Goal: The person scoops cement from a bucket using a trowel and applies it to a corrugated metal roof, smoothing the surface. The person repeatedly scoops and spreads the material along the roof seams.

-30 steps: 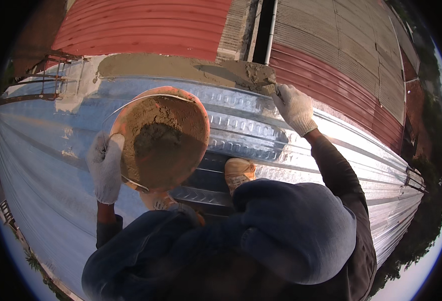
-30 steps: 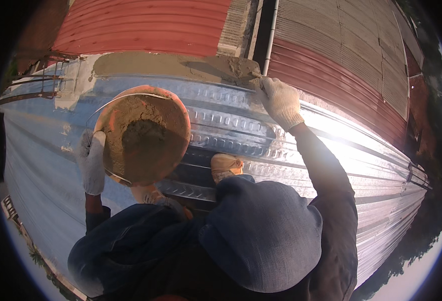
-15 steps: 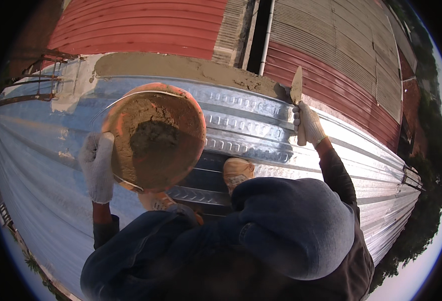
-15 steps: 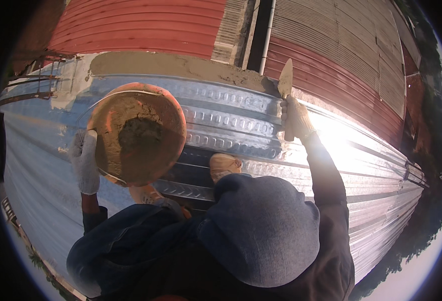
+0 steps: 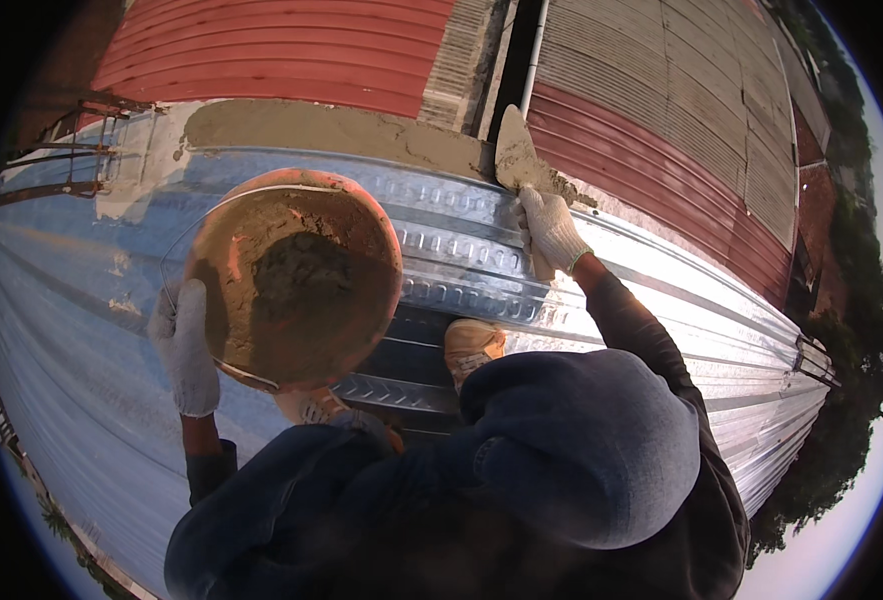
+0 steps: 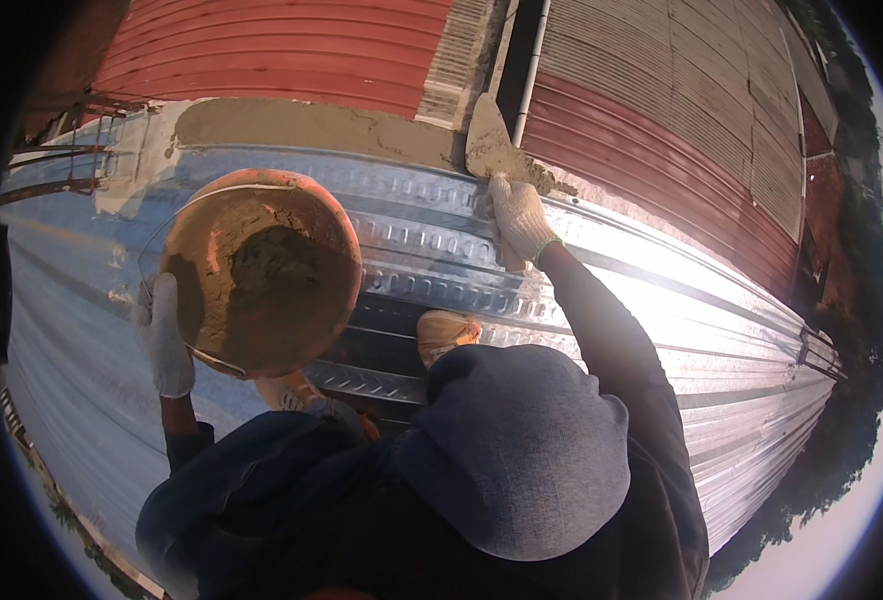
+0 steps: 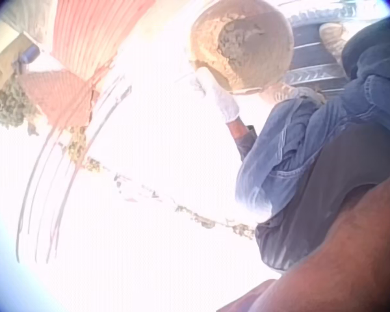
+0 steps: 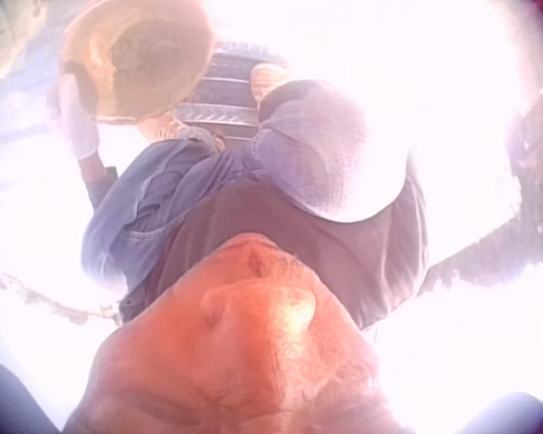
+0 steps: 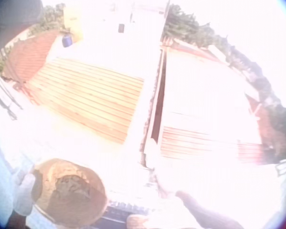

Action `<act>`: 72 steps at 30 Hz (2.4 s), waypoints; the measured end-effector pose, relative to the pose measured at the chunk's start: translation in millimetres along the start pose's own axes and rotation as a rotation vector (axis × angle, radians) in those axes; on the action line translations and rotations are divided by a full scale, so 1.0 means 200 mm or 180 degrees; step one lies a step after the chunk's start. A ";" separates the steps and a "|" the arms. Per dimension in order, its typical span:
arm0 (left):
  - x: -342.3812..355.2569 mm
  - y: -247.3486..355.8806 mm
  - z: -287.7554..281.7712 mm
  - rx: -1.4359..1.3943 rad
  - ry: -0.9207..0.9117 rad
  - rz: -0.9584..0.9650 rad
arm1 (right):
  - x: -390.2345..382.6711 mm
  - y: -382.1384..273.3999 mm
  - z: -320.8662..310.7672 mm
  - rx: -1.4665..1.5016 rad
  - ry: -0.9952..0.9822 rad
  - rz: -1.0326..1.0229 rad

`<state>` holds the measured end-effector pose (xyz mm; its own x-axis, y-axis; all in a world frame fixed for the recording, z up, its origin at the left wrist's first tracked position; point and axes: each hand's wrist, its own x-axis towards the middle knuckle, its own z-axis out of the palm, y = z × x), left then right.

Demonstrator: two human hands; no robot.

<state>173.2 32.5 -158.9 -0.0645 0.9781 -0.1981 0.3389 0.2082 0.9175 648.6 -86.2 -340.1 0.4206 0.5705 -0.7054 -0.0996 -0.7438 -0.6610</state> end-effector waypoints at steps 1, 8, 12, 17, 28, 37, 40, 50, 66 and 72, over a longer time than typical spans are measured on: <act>0.00 0.00 0.00 -0.0043 0.0057 -0.0025 | 0.00 -0.01 0.02 -0.0095 -0.0074 -0.0109; -0.04 0.05 0.00 -0.0030 -0.0052 -0.0030 | 0.07 -0.18 0.34 -0.0740 -0.0274 -0.0497; -0.05 0.05 0.01 -0.0088 -0.0126 -0.0024 | 0.12 -0.27 0.51 -0.0864 -0.0482 -0.0768; -0.06 0.03 0.01 -0.0016 -0.0043 -0.0046 | 0.13 -0.39 0.58 -0.1128 -0.0752 -0.1206; -0.03 0.02 0.01 -0.0110 -0.0060 -0.0083 | -0.06 -0.49 -0.10 -0.4735 0.0963 -0.2575; -0.05 0.07 0.02 0.0025 0.0166 -0.0225 | -0.21 -0.03 -0.49 -0.5123 0.1084 -0.1463; -0.03 0.06 0.03 -0.0194 -0.0238 -0.0281 | -0.25 0.01 -0.64 -0.5062 0.1013 -0.1142; -0.06 0.09 0.06 -0.0128 -0.0247 -0.0144 | -0.49 -0.15 -0.27 -0.3306 0.1013 -0.1366; -0.06 0.00 0.06 -0.0167 -0.0352 0.0125 | -0.71 -0.25 -0.05 -0.2478 0.0369 -0.3343; -0.07 0.12 0.16 0.0462 -0.0589 0.0674 | -0.80 -0.47 0.23 -0.3426 -0.0086 -0.3776</act>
<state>211.9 22.9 -144.8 0.1892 0.9787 -0.0796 0.4578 -0.0162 0.8889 549.9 -91.0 -176.6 -0.2226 0.9741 0.0394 0.9132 0.2225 -0.3414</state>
